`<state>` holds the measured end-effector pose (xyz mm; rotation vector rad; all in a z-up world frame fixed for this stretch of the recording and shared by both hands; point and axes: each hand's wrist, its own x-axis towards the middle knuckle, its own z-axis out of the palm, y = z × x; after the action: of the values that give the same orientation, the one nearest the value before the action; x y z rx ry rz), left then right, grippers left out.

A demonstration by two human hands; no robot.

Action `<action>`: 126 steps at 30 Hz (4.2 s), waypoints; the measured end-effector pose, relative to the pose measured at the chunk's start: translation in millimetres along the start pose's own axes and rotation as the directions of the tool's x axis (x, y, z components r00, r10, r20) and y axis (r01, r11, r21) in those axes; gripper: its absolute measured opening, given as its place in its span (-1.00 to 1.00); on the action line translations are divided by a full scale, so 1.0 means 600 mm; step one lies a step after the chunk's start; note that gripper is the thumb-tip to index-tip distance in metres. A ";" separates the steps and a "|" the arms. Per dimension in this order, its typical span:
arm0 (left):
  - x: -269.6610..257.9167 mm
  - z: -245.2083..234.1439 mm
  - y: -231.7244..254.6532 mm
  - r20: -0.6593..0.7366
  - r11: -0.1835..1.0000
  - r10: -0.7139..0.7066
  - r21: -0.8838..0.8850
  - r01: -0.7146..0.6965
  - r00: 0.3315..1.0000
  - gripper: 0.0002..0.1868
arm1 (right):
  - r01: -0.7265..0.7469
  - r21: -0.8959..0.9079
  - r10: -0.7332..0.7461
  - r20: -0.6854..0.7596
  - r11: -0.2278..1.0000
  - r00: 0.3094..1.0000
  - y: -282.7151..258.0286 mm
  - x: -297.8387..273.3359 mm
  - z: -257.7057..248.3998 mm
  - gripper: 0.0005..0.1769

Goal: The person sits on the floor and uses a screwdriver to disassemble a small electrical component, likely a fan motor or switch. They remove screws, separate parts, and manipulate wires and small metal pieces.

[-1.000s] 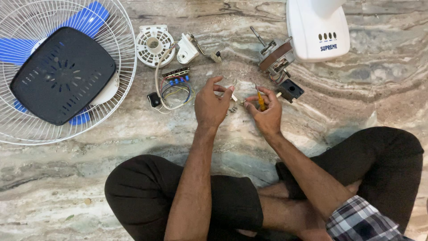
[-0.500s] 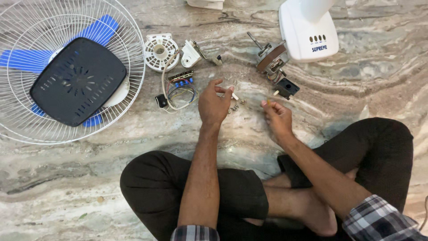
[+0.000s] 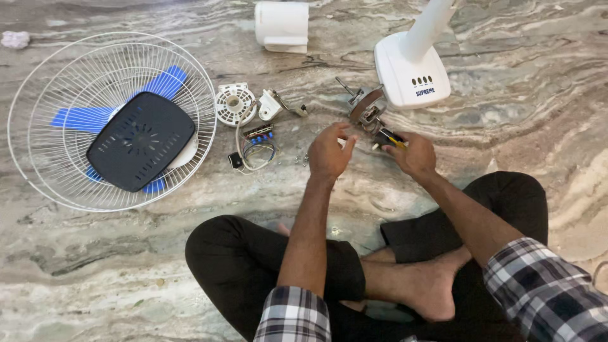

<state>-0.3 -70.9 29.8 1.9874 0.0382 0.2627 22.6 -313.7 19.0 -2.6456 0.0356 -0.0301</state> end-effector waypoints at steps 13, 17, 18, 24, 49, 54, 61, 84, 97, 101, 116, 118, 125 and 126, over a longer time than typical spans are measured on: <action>-0.060 0.103 0.012 0.154 0.975 -0.020 0.220 -0.014 0.988 -0.14 | -0.543 0.697 0.181 0.527 0.468 0.831 0.089 -0.039 0.067 -0.61; -0.075 0.121 0.009 0.098 0.988 -0.009 0.155 -0.006 0.995 -0.19 | -0.497 0.701 0.146 0.499 0.512 0.854 0.075 -0.051 0.081 -0.64; -0.077 0.120 0.004 0.089 0.989 0.008 0.145 -0.021 0.996 -0.21 | -0.491 0.687 0.151 0.494 0.535 0.856 0.076 -0.053 0.083 -0.64; -0.073 0.118 -0.017 -0.018 0.992 0.000 0.128 0.002 1.000 -0.33 | -0.077 0.627 -0.062 0.196 0.775 0.979 0.084 -0.060 0.088 -0.53; -0.034 0.139 -0.065 0.365 0.678 -0.535 -0.353 0.645 0.762 -0.06 | -0.403 0.784 0.159 0.373 0.472 0.914 0.071 -0.059 0.068 -0.48; -0.025 0.135 -0.065 0.399 0.653 -0.551 -0.342 0.676 0.733 -0.06 | -0.387 0.775 0.161 0.357 0.499 0.920 0.064 -0.057 0.066 -0.49; -0.061 0.137 -0.050 0.143 0.882 -0.404 -0.201 0.426 0.904 -0.44 | -0.402 0.791 0.156 0.374 0.461 0.914 0.058 -0.059 0.055 -0.51; -0.078 0.146 -0.019 -0.278 0.995 -0.097 0.011 0.104 0.956 -0.19 | 0.063 0.548 -0.037 -0.058 0.834 0.998 0.031 -0.102 0.054 -0.75; -0.049 0.165 -0.028 -0.357 0.989 -0.087 0.084 0.125 0.930 -0.29 | 0.050 0.586 -0.058 -0.004 0.809 0.998 0.012 -0.092 0.052 -0.76; -0.048 0.160 -0.021 -0.337 0.987 -0.106 0.078 0.139 0.936 -0.34 | 0.029 0.589 -0.059 0.032 0.807 0.998 0.013 -0.089 0.055 -0.76; -0.050 0.165 -0.024 -0.336 0.990 0.005 0.132 0.042 0.942 -0.32 | -0.009 0.650 -0.083 0.111 0.760 0.990 0.024 -0.079 0.069 -0.78; -0.050 0.166 -0.025 -0.335 0.991 0.016 0.133 0.030 0.942 -0.34 | -0.032 0.663 -0.078 0.136 0.748 0.988 0.025 -0.076 0.070 -0.77; -0.052 0.167 -0.023 -0.322 0.992 -0.018 0.113 0.058 0.946 -0.38 | -0.081 0.706 -0.066 0.178 0.704 0.982 0.024 -0.069 0.073 -0.75; -0.051 0.167 -0.024 -0.324 0.991 -0.021 0.119 0.063 0.946 -0.39 | -0.084 0.712 -0.068 0.182 0.697 0.981 0.025 -0.068 0.075 -0.75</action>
<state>-8.3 -159.2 -28.2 2.0488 0.3138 0.5684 -17.5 -304.1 -28.0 -1.8364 -0.0277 0.1865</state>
